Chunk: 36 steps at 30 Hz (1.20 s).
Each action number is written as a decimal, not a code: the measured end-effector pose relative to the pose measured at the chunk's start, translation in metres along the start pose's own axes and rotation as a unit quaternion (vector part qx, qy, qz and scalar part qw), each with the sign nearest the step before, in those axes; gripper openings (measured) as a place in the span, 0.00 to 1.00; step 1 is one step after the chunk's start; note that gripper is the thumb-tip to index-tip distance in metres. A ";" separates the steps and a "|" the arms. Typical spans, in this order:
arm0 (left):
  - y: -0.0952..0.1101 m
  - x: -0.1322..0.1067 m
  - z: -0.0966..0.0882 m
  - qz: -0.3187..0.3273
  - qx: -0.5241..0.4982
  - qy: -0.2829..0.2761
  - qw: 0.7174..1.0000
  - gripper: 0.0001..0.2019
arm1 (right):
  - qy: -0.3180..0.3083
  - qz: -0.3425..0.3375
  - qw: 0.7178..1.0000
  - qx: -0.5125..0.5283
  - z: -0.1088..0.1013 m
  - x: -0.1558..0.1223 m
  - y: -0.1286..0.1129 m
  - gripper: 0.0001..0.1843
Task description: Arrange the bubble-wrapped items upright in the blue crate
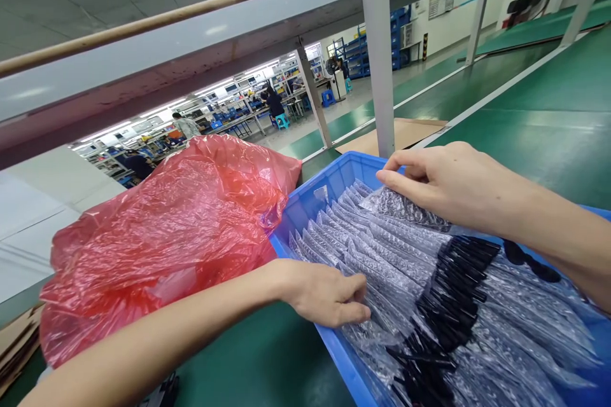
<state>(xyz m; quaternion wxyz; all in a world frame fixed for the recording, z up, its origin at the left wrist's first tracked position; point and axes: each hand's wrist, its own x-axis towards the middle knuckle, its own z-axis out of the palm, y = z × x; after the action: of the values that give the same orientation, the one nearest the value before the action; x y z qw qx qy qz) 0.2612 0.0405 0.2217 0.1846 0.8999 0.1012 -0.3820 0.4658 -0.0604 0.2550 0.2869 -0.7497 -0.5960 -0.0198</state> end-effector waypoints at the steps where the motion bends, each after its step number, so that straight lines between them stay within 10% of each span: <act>1: -0.001 0.001 -0.001 0.000 -0.009 0.008 1.000 0.27 | 0.002 0.000 1.000 0.000 0.000 0.000 0.000 0.16; 23: -0.009 0.017 0.003 0.116 0.127 0.120 0.978 0.13 | 0.010 -0.009 1.000 -0.006 0.000 -0.001 -0.002 0.17; 31: -0.016 0.048 0.000 0.084 0.059 0.157 0.982 0.31 | 0.009 -0.010 1.000 0.004 -0.001 -0.003 -0.003 0.16; 36: -0.015 0.054 -0.001 0.084 0.160 0.159 0.971 0.23 | 0.002 -0.007 1.000 0.005 -0.003 -0.005 -0.004 0.16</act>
<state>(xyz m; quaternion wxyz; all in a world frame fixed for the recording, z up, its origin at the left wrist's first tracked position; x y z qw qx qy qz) 0.2941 0.0570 0.1787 0.0518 0.9723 -0.0091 -0.2279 0.4622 -0.0655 0.2575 0.2916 -0.7443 -0.6005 -0.0202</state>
